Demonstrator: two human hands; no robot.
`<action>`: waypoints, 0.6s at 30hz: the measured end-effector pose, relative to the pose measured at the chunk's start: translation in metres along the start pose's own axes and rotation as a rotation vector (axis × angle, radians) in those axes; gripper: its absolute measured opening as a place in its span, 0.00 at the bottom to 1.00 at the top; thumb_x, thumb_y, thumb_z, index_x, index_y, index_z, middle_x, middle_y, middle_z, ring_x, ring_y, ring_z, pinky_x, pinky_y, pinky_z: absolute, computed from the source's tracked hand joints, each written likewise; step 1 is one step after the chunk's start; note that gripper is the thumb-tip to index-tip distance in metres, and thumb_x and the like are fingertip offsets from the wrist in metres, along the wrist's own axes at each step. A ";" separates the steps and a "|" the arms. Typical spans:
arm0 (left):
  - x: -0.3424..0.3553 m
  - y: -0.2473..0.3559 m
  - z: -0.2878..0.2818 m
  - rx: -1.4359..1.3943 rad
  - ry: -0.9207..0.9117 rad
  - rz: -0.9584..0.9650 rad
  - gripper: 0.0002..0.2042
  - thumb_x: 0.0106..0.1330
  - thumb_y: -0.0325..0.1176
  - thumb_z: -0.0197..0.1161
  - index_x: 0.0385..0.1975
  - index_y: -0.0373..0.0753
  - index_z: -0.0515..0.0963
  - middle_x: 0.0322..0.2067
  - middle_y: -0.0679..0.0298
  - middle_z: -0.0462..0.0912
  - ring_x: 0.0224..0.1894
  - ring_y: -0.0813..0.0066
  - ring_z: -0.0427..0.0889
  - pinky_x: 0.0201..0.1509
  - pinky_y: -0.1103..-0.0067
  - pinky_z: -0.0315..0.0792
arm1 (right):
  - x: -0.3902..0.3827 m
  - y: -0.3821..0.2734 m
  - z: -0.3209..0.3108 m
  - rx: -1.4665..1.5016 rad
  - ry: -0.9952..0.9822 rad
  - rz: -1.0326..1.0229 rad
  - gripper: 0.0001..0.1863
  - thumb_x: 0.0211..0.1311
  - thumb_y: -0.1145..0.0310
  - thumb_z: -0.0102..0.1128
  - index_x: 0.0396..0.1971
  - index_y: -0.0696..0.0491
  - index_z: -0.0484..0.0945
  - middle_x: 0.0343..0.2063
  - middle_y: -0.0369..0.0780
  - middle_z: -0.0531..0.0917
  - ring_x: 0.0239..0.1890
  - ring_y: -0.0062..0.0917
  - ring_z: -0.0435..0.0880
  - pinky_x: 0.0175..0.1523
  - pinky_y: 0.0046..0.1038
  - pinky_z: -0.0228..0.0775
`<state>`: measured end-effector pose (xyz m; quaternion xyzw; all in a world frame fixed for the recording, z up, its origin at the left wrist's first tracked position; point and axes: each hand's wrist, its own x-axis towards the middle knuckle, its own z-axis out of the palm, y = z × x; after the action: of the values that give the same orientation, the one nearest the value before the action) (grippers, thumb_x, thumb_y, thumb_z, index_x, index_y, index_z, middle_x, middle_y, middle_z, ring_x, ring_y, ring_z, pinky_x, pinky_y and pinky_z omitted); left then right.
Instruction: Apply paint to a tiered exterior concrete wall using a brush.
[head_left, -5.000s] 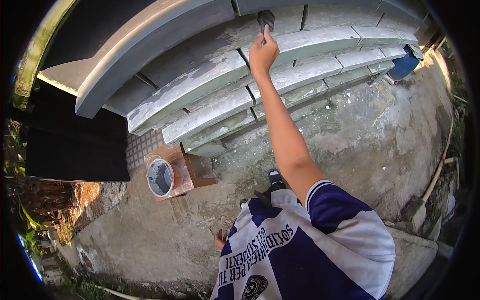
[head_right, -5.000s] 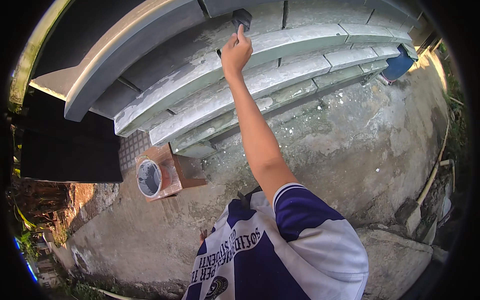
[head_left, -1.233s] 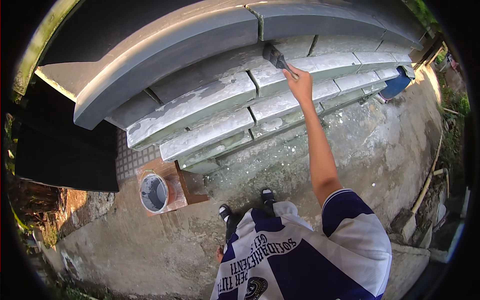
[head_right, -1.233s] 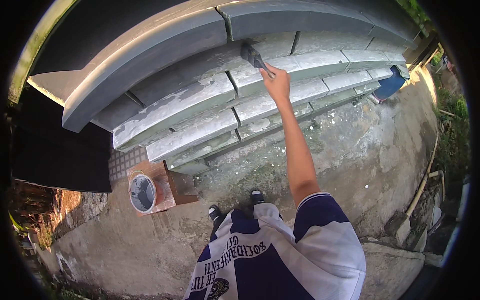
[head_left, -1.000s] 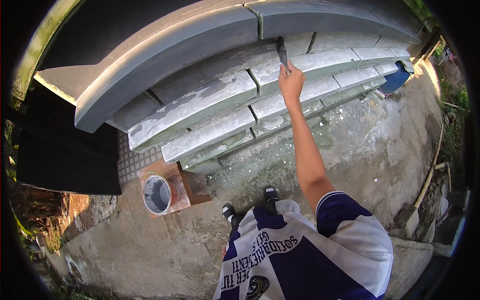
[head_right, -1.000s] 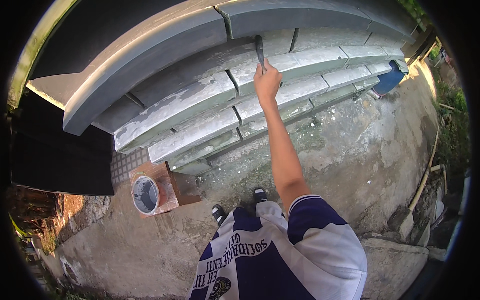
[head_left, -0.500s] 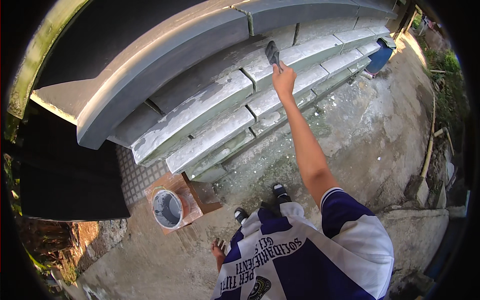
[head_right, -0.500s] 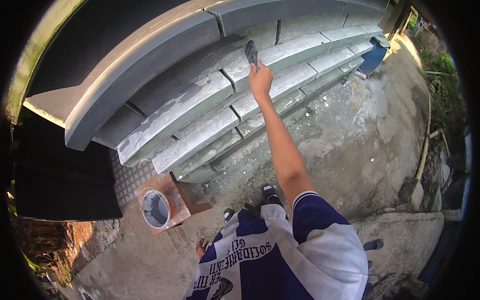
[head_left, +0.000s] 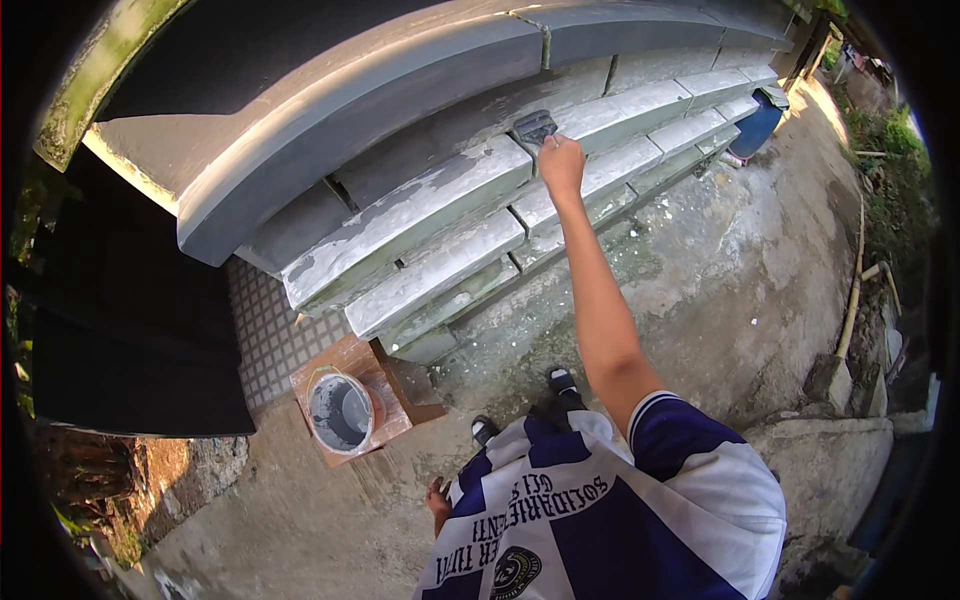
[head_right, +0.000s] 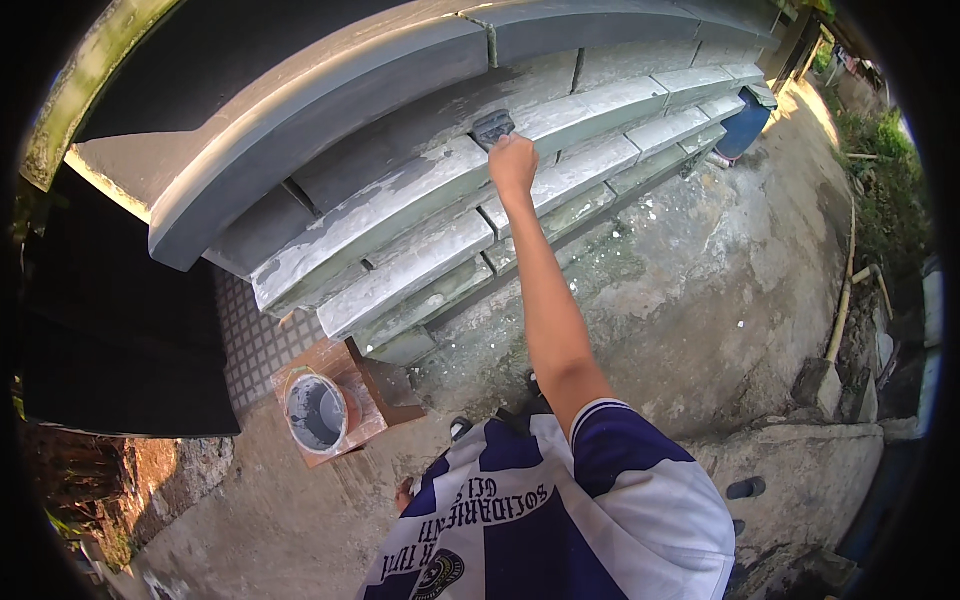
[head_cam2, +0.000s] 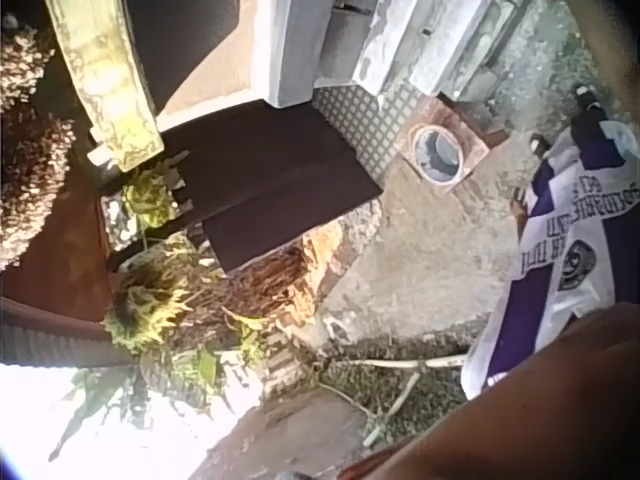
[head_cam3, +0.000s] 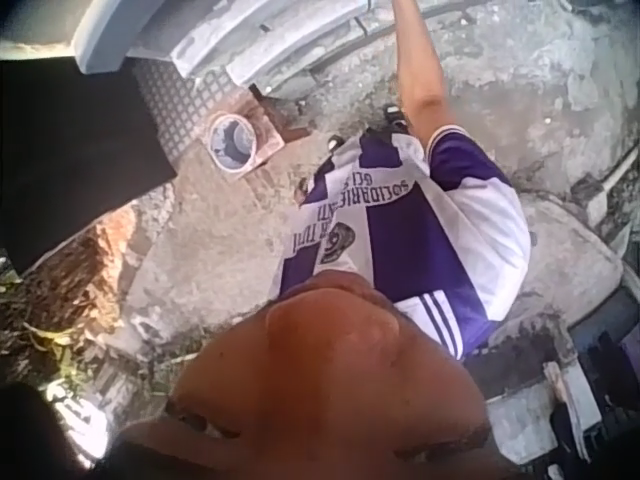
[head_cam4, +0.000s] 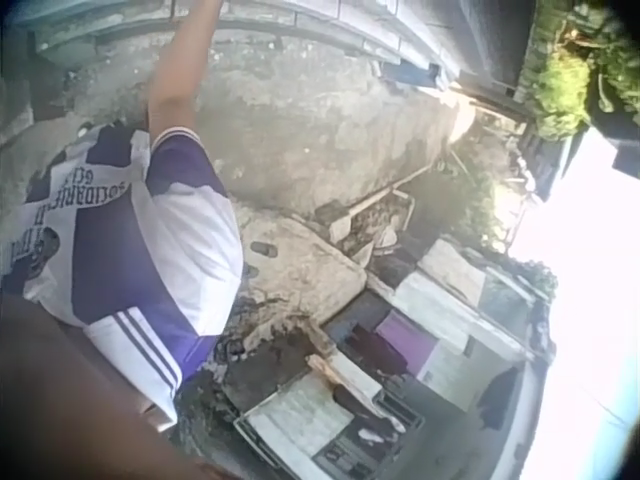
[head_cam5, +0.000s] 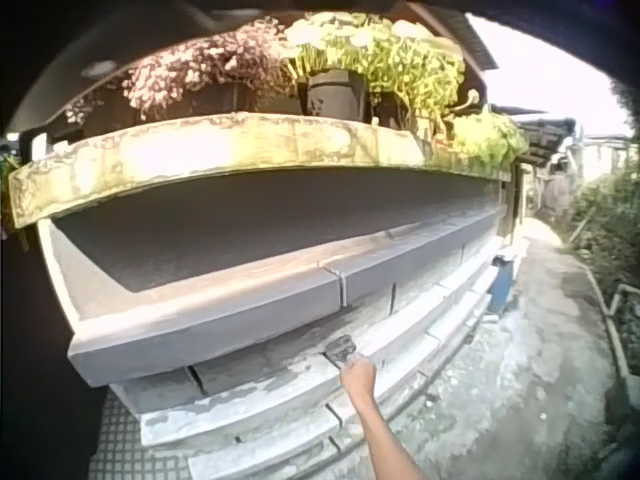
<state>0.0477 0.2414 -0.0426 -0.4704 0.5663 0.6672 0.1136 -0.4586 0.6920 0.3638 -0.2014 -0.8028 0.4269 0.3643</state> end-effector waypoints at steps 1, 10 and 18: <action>-0.002 0.001 -0.001 -0.054 0.005 0.021 0.17 0.62 0.38 0.58 0.50 0.45 0.75 0.49 0.66 0.79 0.51 0.62 0.77 0.53 0.66 0.69 | 0.005 0.001 0.005 -0.017 -0.008 0.004 0.13 0.59 0.69 0.51 0.23 0.62 0.78 0.24 0.56 0.80 0.33 0.53 0.80 0.40 0.45 0.70; 0.053 -0.083 -0.030 -0.281 0.031 0.015 0.16 0.63 0.37 0.57 0.49 0.39 0.74 0.51 0.61 0.78 0.53 0.61 0.76 0.54 0.66 0.72 | -0.052 -0.065 0.029 0.346 -0.576 0.253 0.15 0.60 0.68 0.50 0.33 0.64 0.81 0.22 0.52 0.82 0.27 0.43 0.83 0.32 0.36 0.71; 0.022 -0.050 -0.001 -0.216 0.165 0.000 0.20 0.62 0.37 0.62 0.51 0.37 0.71 0.51 0.55 0.77 0.54 0.59 0.75 0.55 0.64 0.72 | -0.031 -0.031 0.065 0.074 -0.335 -0.002 0.17 0.57 0.70 0.52 0.41 0.67 0.78 0.27 0.54 0.83 0.34 0.45 0.84 0.39 0.35 0.74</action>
<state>0.0712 0.2491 -0.0915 -0.5333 0.4986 0.6832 0.0153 -0.4876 0.6201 0.3528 -0.1131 -0.8363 0.4832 0.2332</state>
